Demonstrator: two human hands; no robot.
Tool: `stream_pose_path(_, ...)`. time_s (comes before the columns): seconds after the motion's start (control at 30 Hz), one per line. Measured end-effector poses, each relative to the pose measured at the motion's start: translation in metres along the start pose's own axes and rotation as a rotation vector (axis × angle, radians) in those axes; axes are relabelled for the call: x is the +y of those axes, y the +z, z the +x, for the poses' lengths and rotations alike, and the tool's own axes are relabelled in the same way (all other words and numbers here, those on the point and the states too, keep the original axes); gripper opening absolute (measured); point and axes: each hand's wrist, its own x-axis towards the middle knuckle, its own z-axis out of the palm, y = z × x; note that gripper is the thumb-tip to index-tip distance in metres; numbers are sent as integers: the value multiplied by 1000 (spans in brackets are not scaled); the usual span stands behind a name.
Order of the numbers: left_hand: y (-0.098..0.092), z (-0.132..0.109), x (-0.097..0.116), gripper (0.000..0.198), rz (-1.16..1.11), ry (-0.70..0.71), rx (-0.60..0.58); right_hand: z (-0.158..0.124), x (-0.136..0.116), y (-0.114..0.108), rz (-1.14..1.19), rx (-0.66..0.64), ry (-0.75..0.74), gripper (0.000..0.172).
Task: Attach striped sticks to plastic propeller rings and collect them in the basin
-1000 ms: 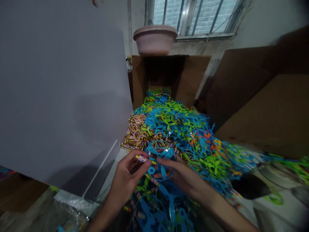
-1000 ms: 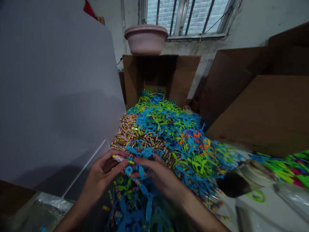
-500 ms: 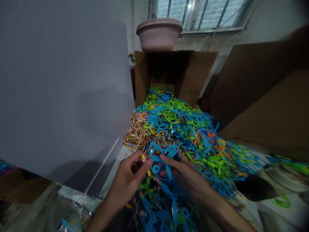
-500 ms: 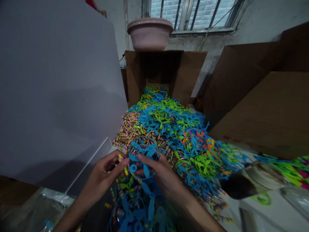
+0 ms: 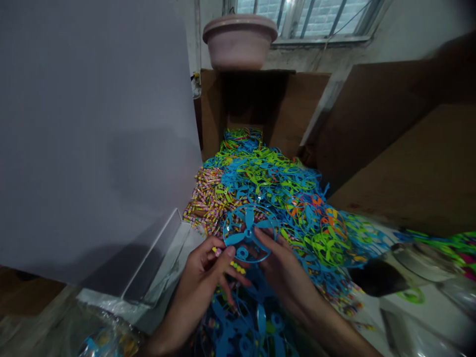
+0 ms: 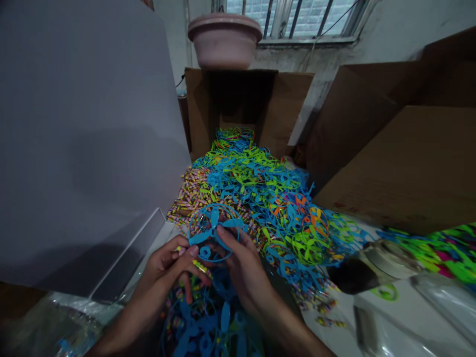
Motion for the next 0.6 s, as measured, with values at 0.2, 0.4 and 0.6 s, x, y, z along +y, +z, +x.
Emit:
stream_pose_path(0.2,-9,-7,-2,26,116,-19,-52,2,-2,-6,-74,41,58,24)
stream_pose_path(0.4,-27,4,22,26,280,222,214,-4,-10,-14,-104,-17,204,36)
stream_pose_path(0.6,-27,11,36,23,320,183,115,-8,-13,-14,-194,-62,252,25)
